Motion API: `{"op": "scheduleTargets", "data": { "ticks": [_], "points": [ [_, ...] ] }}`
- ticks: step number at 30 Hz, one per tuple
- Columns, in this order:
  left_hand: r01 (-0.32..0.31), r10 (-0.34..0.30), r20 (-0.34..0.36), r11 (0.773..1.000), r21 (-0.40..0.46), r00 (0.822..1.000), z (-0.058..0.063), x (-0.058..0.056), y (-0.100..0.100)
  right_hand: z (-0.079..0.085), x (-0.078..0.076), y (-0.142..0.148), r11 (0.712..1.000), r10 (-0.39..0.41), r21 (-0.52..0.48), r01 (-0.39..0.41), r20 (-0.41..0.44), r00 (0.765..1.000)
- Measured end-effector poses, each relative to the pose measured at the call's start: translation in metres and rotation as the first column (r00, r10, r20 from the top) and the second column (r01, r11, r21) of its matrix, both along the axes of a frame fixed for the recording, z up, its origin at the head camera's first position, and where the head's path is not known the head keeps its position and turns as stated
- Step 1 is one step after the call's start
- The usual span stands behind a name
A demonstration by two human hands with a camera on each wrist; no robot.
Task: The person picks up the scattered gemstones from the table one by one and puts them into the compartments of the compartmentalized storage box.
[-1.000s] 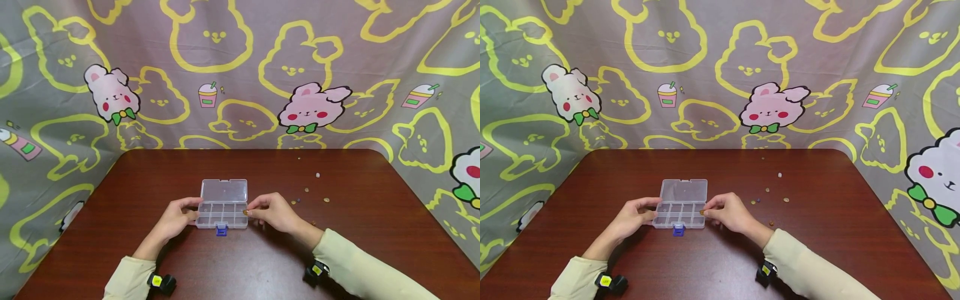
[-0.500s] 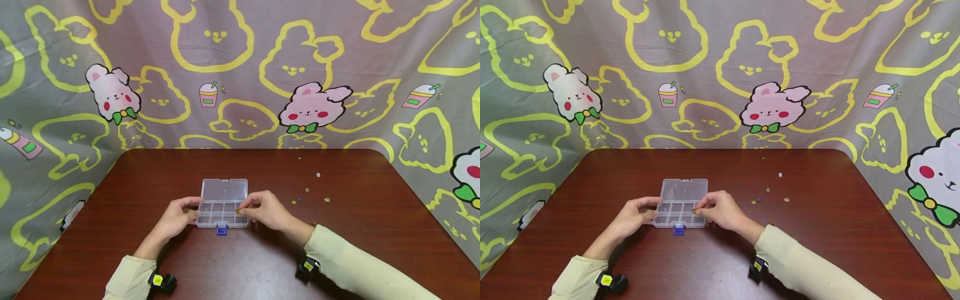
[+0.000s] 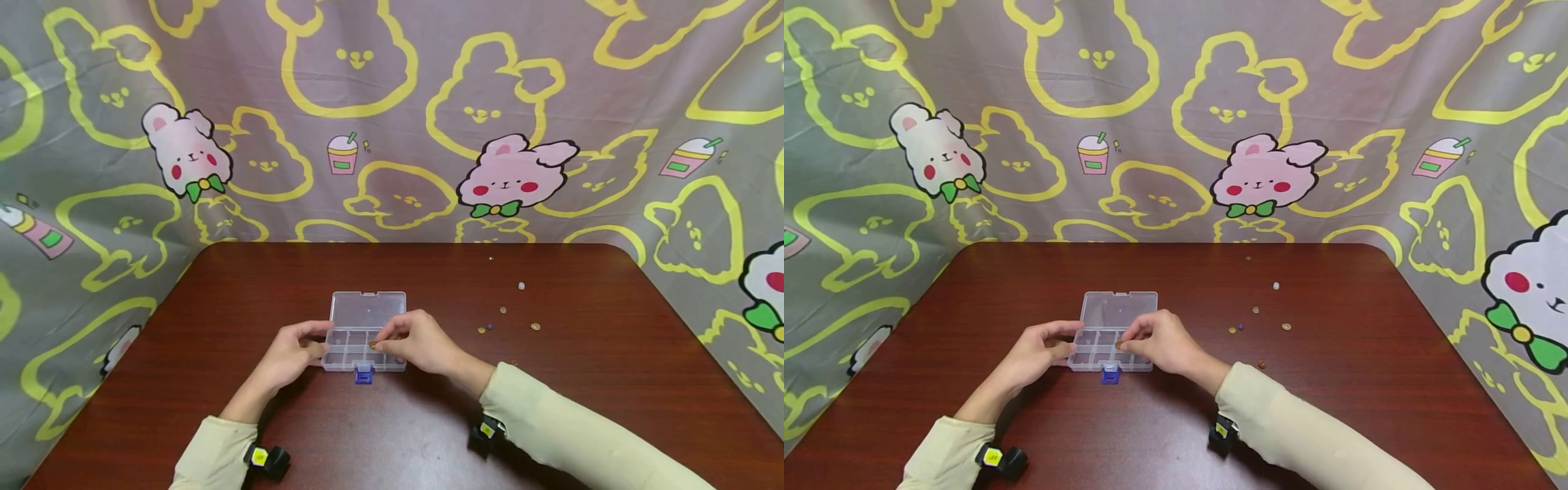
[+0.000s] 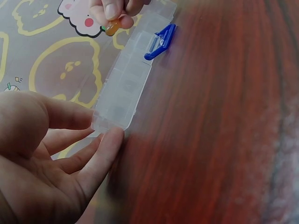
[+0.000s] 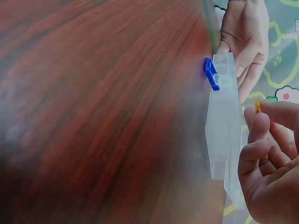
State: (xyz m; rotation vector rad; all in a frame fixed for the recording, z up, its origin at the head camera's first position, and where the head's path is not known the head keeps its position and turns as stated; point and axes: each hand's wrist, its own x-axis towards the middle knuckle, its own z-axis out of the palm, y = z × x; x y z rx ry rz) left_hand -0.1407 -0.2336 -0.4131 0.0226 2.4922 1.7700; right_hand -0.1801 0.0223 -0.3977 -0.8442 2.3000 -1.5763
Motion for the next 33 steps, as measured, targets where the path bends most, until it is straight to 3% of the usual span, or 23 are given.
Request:
{"op": "scheduleTargets", "data": {
  "ticks": [21, 33],
  "points": [
    [-0.005, 0.005, -0.012, 1.000, 0.015, 1.000, 0.002, 0.001, 0.001, 0.008, -0.003, -0.028, 0.998, -0.022, 0.054, 0.022, -0.004, 1.000],
    [-0.001, 0.001, -0.015, 1.000, 0.017, 1.000, 0.003, 0.002, 0.001, 0.007, -0.006, -0.042, 0.999, -0.005, 0.037, 0.006, -0.012, 1.000]
  ]
}}
